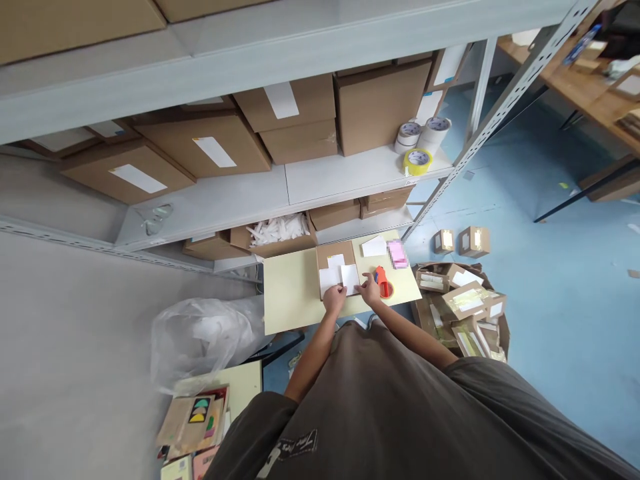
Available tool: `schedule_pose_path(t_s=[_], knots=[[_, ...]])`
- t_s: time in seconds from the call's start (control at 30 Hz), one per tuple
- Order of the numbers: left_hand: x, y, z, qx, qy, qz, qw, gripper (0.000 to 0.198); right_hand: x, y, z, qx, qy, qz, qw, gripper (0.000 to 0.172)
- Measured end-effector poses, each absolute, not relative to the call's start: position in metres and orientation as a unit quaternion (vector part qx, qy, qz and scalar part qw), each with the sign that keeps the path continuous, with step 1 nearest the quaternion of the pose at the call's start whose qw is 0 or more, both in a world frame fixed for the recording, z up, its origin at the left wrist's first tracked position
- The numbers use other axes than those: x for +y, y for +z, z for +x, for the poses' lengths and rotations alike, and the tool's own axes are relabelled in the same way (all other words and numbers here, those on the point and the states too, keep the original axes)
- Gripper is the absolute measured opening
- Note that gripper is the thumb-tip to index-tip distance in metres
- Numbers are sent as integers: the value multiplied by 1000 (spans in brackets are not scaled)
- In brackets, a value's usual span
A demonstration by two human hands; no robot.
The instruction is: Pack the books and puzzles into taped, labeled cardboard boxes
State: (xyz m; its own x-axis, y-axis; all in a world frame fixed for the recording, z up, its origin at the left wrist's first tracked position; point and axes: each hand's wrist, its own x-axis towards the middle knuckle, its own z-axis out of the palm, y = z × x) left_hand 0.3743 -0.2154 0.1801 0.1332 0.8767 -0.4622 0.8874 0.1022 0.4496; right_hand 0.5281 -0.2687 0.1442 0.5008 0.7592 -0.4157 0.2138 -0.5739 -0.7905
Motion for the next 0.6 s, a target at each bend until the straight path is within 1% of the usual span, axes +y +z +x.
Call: schedule_pose_path(t_s=[0.2,0.37,0.5,0.6], knots=[[-215,181,374,656,-33,677,331,33,-268,142,527,-298,401,-798,339,50],[-214,181,375,656,-45,679,327,35,-267,136,529,-306,404,-804,311,49],[-211,182,378,651,-63,684,323,34,-260,134,532,-318,407,-820,247,47],[-205,182,378,646,-93,688,317,34,-255,134,540,-342,407,-831,164,53]])
